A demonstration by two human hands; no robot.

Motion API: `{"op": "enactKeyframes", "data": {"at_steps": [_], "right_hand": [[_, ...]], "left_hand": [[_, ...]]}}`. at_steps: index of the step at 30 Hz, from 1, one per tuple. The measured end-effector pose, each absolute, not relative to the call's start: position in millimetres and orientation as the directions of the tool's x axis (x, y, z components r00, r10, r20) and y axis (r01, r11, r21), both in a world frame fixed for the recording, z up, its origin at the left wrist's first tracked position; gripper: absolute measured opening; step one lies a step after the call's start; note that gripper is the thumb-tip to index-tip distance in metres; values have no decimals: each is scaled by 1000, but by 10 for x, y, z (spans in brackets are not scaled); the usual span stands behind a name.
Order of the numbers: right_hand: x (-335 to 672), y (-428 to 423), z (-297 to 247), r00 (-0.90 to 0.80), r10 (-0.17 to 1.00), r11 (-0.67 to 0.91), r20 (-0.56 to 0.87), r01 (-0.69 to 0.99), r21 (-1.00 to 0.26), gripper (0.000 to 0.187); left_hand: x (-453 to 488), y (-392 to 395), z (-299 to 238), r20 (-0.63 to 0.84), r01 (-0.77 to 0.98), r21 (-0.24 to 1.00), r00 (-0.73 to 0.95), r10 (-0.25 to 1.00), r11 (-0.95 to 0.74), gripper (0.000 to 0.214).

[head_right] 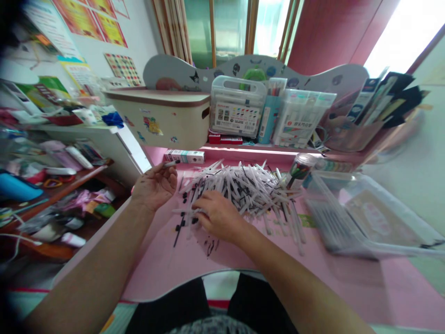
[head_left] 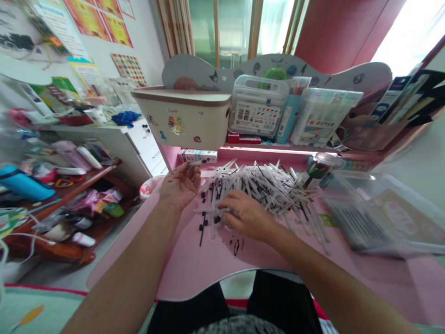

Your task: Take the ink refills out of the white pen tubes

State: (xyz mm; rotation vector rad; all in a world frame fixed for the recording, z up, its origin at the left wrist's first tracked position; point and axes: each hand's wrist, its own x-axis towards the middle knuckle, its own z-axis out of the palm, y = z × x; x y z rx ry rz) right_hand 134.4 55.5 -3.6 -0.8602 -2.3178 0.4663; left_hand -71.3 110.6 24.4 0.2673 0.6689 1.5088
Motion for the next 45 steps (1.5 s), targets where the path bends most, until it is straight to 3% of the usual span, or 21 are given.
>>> {"op": "enactKeyframes", "data": {"at_steps": [3, 7, 10, 13, 17, 23, 28, 34, 36, 39, 45], "right_hand": [[1237, 478, -54, -761, 556, 819, 334, 434, -376, 18], [1171, 490, -85, -766, 534, 835, 357, 410, -368, 15], [1189, 574, -47, -609, 667, 732, 429, 429, -529, 15], [1209, 667, 15, -319, 834, 545, 451, 347, -763, 31], [1216, 764, 61, -113, 872, 488, 476, 150, -860, 44], [1277, 801, 73, -42, 845, 531, 534, 186, -827, 4], [1341, 785, 77, -75, 866, 476, 495, 428, -768, 37], [1365, 796, 67, -144, 795, 588, 590, 424, -689, 6], [1361, 807, 66, -158, 776, 597, 610, 495, -631, 15], [1354, 811, 59, -138, 818, 531, 558, 554, -641, 32], [1359, 799, 39, -162, 781, 589, 603, 512, -625, 2]], "left_hand": [[-690, 1119, 191, -238, -832, 550, -65, 969, 79, 30], [-676, 1116, 175, -234, -832, 549, -63, 970, 78, 30], [-654, 1096, 188, -245, -821, 562, -50, 968, 100, 29], [-598, 1059, 193, -239, -783, 607, -18, 971, 135, 26], [-495, 1002, 168, -194, -706, 681, 82, 978, 194, 18], [-418, 966, 94, -148, -644, 731, 174, 974, 226, 16], [-411, 976, 58, -175, -635, 725, 204, 963, 266, 10], [-386, 991, 40, -243, -680, 669, 180, 953, 299, 14], [-366, 985, 38, -275, -686, 649, 189, 943, 327, 16], [-338, 969, 40, -317, -697, 626, 183, 931, 350, 22], [-327, 947, 50, -296, -687, 650, 164, 941, 324, 27]]}}
